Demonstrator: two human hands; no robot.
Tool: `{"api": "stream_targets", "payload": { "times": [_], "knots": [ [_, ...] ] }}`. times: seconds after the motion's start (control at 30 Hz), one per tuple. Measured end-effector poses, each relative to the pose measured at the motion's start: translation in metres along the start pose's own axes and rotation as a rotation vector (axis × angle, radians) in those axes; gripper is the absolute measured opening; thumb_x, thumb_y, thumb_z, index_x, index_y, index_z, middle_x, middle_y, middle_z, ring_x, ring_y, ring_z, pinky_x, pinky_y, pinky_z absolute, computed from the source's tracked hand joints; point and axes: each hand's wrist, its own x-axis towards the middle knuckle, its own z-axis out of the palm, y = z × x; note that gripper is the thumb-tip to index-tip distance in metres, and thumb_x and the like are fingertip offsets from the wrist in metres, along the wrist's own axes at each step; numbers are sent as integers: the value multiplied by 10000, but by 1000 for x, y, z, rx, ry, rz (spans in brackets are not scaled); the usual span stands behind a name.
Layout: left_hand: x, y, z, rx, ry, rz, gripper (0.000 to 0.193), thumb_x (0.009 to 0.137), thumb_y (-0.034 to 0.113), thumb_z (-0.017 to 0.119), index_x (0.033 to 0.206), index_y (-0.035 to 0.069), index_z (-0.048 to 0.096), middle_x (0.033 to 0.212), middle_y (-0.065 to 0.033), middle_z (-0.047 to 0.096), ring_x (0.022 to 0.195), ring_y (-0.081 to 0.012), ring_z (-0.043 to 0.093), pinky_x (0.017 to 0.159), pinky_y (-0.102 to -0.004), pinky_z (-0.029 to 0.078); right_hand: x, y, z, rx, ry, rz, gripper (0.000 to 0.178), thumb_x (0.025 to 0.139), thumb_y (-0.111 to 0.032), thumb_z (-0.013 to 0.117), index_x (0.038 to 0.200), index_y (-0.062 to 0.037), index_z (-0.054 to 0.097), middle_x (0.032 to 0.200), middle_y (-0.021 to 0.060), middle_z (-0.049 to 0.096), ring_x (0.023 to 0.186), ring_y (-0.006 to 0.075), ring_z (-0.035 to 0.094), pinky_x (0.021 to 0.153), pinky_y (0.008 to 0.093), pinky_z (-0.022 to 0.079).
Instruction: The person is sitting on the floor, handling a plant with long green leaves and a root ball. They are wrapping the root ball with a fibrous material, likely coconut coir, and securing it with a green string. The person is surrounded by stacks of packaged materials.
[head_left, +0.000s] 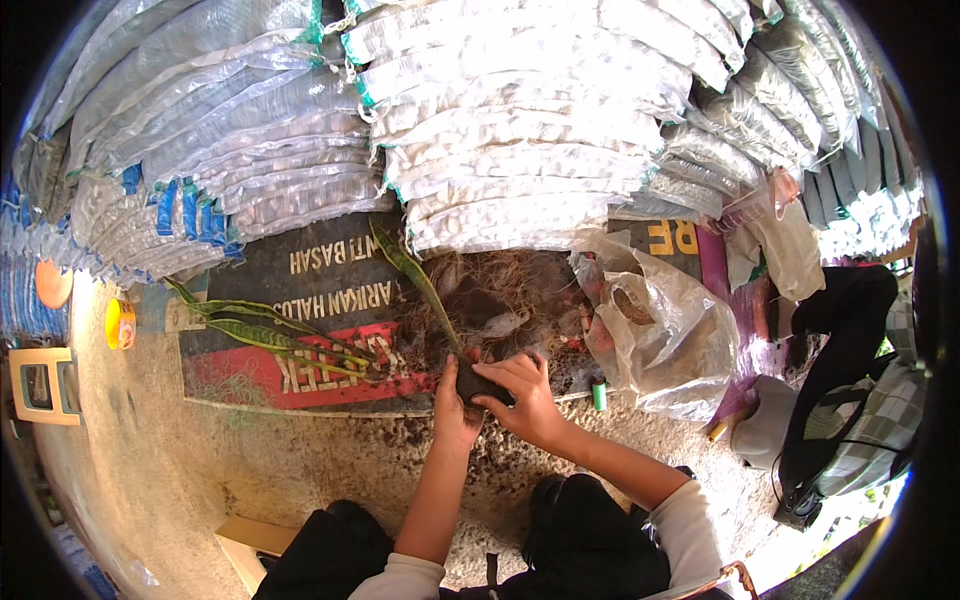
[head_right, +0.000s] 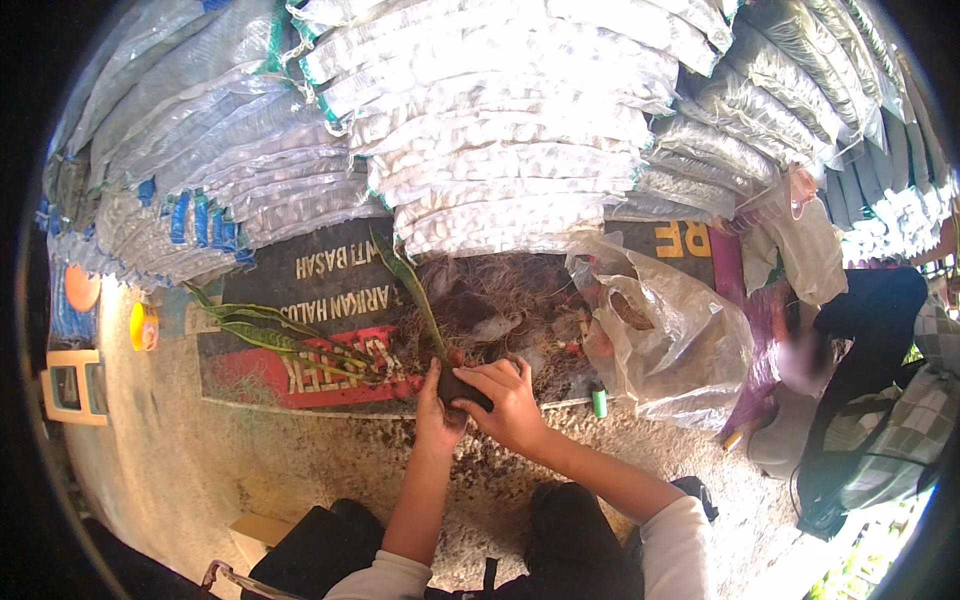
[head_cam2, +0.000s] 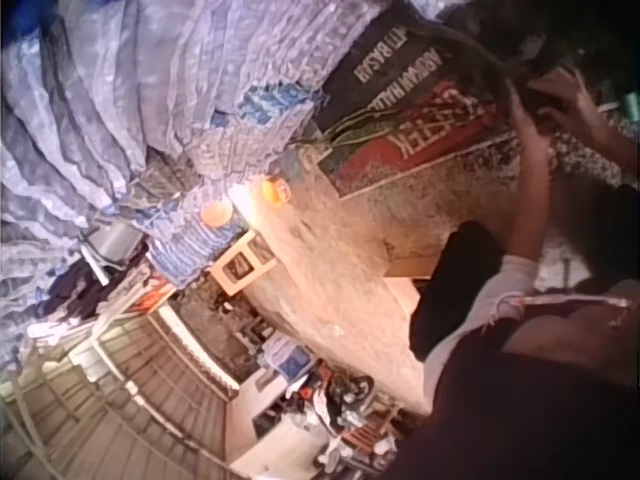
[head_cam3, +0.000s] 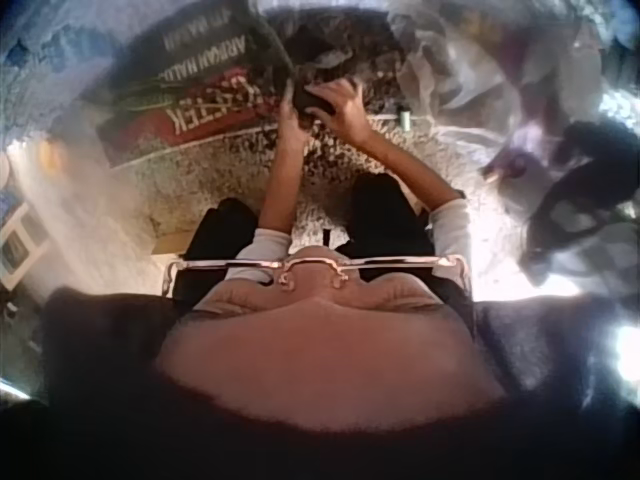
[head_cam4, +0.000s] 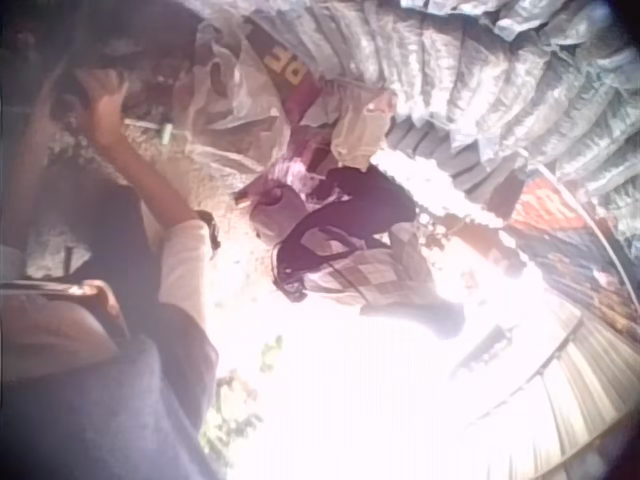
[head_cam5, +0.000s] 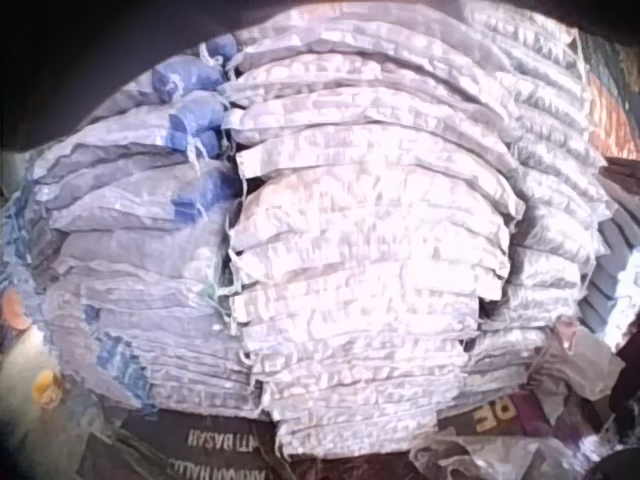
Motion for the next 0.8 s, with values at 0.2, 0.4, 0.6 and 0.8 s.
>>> {"api": "stream_targets", "payload": {
  "times": [0.2, 0.4, 0.6, 0.8],
  "knots": [
    [-15, -1, -5, -147, -1, -20, 312, 901, 347, 452, 1011, 81, 574, 910, -44, 609, 833, -179, 600, 673, -306, 522, -7, -13, -7, -113, -6, -88, 546, 639, -221, 760, 1128, -75, 565, 918, 40, 601, 862, 214, 518, 892, 427, 292],
    [-19, -3, -11, -118, -91, -62, 281, 895, 340, 470, 970, 97, 591, 893, -28, 613, 804, -176, 596, 699, -307, 507, -20, -38, -35, -130, 76, -203, 534, 685, -227, 717, 1158, -73, 524, 1061, 90, 514, 928, 259, 496, 869, 426, 326],
    [-19, 12, -21, -184, -672, 213, 333, 901, 340, 454, 1128, 105, 513, 1114, -55, 546, 1041, -196, 528, 892, -344, 436, -4, -79, -20, -136, 55, -571, 485, 787, -303, 600, 1198, -75, 479, 1196, 132, 463, 1126, 292, 430, 957, 488, 287],
    [-29, 29, 41, -181, -807, 135, 335, 903, 338, 450, 1139, 107, 505, 1135, -57, 532, 1053, -196, 519, 904, -347, 427, 1, -99, -34, -229, 50, -614, 442, 858, -348, 481, 1212, -84, 467, 1249, 110, 439, 1190, 294, 381, 994, 500, 249]
  ]
}}
